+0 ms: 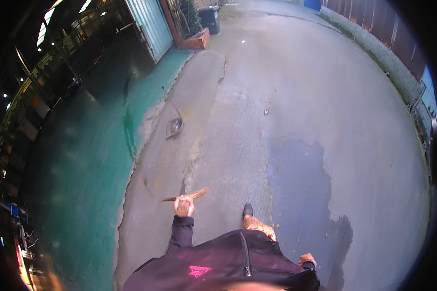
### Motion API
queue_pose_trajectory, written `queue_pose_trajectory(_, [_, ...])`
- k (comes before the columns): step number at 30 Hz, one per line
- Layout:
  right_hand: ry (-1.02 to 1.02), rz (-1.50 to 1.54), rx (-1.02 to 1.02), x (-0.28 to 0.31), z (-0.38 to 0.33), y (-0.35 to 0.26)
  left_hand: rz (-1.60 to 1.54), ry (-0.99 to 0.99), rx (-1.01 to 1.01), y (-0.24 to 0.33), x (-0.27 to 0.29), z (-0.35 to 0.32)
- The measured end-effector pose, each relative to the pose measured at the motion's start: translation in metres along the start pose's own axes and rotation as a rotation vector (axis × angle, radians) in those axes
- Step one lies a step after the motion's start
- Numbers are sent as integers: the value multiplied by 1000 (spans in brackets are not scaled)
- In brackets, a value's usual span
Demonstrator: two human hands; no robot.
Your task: The person sweeps a concrete outdoor area with a traditional broom, gathering leaves and debris into a pile. They move around the space, sweeping different sections and occasionally adjusting their position.
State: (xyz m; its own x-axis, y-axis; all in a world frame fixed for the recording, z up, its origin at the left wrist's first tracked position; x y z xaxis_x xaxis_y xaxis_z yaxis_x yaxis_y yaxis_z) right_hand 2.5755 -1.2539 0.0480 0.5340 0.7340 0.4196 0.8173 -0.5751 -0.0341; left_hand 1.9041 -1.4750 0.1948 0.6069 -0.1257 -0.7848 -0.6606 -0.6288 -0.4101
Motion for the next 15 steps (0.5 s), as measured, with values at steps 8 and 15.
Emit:
queue_pose_trajectory(8, [679, -123, 1209, 188, -146, -589, 797, 470, 323, -40, -109, 129])
queue_pose_trajectory(15, [139, 133, 1412, 175, -89, -933, 929, 466, 333, -51, -224, 327])
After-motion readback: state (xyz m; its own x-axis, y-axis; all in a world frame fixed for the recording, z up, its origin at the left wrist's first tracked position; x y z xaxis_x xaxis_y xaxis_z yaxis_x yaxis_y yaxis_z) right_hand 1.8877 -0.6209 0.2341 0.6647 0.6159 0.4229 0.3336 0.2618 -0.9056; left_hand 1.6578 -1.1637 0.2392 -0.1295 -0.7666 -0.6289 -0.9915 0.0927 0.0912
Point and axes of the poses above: each hand's wrist, its own z-axis towards the middle knuckle, its own x-axis out of the back of the hand, y = z × x, the point moved 3 cm from there along z, towards the middle knuckle, and after that the axes turned 2 degrees about y, right-handed, at the moved point
